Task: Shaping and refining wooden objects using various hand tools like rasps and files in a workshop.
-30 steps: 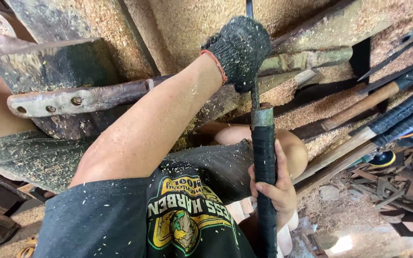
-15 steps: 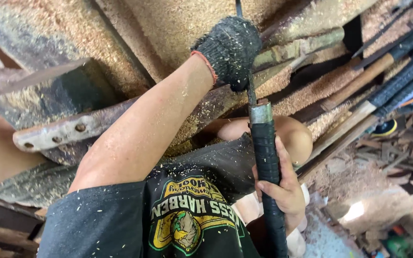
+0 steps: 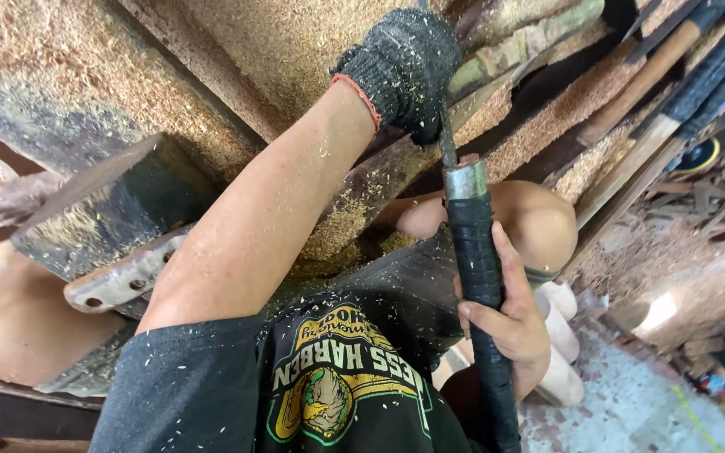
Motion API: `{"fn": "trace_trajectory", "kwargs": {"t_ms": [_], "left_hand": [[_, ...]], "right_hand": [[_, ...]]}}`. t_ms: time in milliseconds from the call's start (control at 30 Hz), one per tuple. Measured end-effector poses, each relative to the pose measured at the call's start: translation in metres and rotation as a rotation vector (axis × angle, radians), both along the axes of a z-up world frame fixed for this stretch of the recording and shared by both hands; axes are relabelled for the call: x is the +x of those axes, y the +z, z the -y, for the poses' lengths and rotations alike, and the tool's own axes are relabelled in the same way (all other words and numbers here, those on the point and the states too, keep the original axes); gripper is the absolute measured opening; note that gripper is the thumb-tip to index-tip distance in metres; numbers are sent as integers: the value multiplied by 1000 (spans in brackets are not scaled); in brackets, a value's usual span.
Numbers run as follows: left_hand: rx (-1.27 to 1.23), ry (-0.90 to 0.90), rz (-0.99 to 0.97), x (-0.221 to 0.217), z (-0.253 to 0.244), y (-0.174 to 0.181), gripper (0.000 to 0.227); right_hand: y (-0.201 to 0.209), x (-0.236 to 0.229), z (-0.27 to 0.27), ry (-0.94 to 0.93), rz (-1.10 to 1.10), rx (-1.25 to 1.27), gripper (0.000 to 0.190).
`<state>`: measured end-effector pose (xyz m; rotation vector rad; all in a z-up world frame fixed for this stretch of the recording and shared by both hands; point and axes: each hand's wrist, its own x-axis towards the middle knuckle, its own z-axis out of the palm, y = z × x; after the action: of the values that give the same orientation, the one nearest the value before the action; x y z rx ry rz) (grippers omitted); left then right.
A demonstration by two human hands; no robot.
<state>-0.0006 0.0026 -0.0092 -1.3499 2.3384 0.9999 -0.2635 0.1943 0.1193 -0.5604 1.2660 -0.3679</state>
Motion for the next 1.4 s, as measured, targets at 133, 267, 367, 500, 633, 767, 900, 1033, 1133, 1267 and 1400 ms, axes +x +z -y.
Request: {"fn": "trace_trajectory", "kwargs": {"t_ms": [133,267,367,500,633,767,900,1033,1133,1267,1400], "left_hand": [[-19,-27,-9,-1,-2,2,45],[-39,-60,-32,-7,-5,5,44],[-57,-53,-44,-8,-7,5,43],[-60,-18,-51,-8,-16,-9,41],[-59,36,-46,-7,-26,-25,40],[-58,95,-34,-5,-21,-8,39],[-59,150,-16,-4,-17,-4,38],[-64,187,-1,-6,-14,-2,36],[-76,214,13,-6,-12,0,35],[-86,240,30,-5,-12,3,34],[-125,246,38,-6,-12,7,33]], "right_hand": [[-4,2,-8,33,-31,-15,111],[-4,11,-11,-7,-41,1,111],[-6,12,-11,-15,-10,-8,111],[-4,5,-5,5,2,-3,111],[0,-1,8,9,134,-21,107],[1,-8,23,-1,245,-35,104],[-7,-31,31,126,178,4,110],[-14,-39,36,44,280,64,112],[-16,-42,40,32,293,95,112],[-26,-52,44,67,289,104,112],[-18,-46,49,64,289,87,110]]}}
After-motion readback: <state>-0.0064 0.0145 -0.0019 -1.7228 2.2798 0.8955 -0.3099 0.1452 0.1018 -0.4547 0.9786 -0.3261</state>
